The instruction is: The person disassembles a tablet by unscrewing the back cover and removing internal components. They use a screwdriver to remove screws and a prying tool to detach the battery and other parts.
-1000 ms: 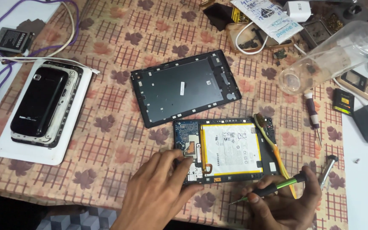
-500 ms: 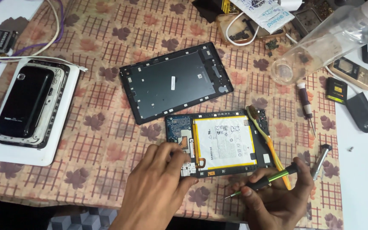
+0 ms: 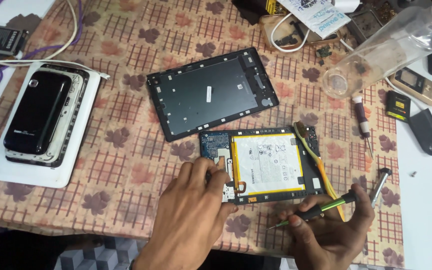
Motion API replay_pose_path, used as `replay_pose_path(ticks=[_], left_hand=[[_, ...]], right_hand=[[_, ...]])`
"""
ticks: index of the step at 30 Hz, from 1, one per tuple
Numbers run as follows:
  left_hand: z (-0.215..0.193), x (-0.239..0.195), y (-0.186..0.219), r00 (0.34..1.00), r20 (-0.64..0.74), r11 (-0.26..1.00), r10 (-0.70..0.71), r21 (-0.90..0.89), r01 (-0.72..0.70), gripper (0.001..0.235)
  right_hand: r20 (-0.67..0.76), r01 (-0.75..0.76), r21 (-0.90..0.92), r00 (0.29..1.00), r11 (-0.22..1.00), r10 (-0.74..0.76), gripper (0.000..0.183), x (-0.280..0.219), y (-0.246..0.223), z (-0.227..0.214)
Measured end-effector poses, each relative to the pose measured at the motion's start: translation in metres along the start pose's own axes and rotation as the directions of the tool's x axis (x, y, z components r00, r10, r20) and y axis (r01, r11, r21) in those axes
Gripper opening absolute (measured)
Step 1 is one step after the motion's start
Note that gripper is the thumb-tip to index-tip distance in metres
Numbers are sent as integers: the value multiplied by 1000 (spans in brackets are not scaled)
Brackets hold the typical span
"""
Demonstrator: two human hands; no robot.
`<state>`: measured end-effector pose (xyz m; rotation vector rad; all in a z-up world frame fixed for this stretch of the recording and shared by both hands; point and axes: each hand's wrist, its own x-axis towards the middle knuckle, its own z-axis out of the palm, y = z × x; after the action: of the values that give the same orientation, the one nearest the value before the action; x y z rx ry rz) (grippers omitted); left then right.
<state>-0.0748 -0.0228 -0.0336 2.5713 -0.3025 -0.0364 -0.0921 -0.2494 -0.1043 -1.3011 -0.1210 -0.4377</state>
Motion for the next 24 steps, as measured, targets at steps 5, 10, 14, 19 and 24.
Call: replay_pose_path(ticks=[5, 10, 14, 19, 24], left_hand=[[-10, 5, 0, 997, 32, 997, 70, 34, -71, 55], [-6, 7, -2, 992, 107, 991, 65, 107, -76, 47], [-7, 8, -10, 965, -171, 980, 200, 41, -196, 73], [-18, 13, -12, 958, -45, 958, 285, 32, -283, 73], [-28, 19, -10, 950, 34, 951, 310, -30, -309, 73]], right_hand=[[20, 30, 7, 999, 1000, -31, 94, -1, 0, 4], [15, 9, 21, 1000, 1000, -9, 94, 0, -3, 7], [19, 14, -22, 1000, 1000, -13, 96, 0, -3, 5], [39, 17, -14, 999, 1000, -16, 95, 0, -3, 7], [15, -21, -71, 1000, 997, 22, 94, 2, -7, 9]])
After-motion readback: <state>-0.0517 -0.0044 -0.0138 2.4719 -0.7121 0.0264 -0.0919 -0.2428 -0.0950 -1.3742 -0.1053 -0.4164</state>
